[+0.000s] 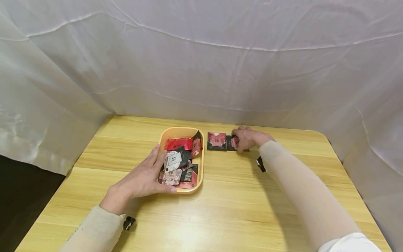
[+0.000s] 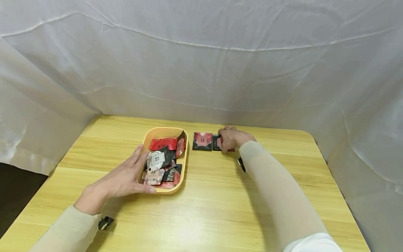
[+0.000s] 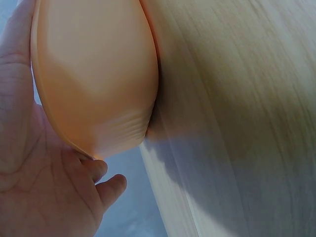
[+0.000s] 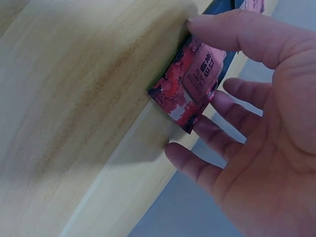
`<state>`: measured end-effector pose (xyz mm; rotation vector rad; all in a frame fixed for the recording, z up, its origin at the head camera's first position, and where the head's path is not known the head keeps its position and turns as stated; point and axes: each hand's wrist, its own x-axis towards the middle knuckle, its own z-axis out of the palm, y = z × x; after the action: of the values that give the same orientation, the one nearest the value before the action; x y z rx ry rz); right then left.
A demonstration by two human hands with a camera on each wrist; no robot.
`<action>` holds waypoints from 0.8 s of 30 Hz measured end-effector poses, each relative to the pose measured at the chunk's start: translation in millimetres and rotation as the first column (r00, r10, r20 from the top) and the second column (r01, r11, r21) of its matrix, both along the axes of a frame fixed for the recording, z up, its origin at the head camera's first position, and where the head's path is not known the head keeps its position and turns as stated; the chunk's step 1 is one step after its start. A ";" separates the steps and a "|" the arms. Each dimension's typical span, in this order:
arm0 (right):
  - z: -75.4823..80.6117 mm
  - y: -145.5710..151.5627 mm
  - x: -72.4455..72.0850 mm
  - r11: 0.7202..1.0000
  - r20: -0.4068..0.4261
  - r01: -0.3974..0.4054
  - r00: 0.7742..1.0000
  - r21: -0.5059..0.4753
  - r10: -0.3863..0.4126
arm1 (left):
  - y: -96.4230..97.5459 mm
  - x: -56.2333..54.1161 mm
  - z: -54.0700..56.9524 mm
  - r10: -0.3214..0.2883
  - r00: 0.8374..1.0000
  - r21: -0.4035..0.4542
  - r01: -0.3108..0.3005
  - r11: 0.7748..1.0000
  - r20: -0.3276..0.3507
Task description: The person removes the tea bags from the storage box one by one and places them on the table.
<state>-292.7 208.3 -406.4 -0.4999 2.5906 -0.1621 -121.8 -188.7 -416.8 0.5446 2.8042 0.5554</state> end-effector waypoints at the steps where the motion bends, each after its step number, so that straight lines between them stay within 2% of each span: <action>1: 0.3 0.3 0.5 1.000 -0.002 -0.001 1.000 -0.001 0.001 | 0.1 0.0 0.0 -0.001 1.000 -0.001 0.001 1.000 -0.003; 7: 11.2 -0.6 5.8 0.999 -0.083 -0.012 0.996 -0.053 0.007 | 2.6 -1.6 0.9 -0.014 1.000 0.005 0.014 1.000 -0.026; 14: 42.2 -22.3 19.3 0.997 -0.260 -0.023 0.966 -0.072 0.003 | 4.9 -3.8 1.5 -0.009 1.000 0.000 0.009 1.000 -0.013; 18: 56.6 -44.0 31.8 0.994 -0.307 -0.072 0.951 -0.086 0.043 | 5.1 -5.9 0.2 -0.016 1.000 0.002 0.016 1.000 -0.026; 24: 63.9 -83.3 53.9 0.973 -0.342 -0.192 0.930 -0.127 0.139 | 5.3 -8.7 -1.6 -0.016 0.999 -0.001 0.016 1.000 -0.030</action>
<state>-238.8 125.0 -342.5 -0.8690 2.8567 -0.2460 -130.6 -183.4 -418.4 0.5800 2.8255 0.5475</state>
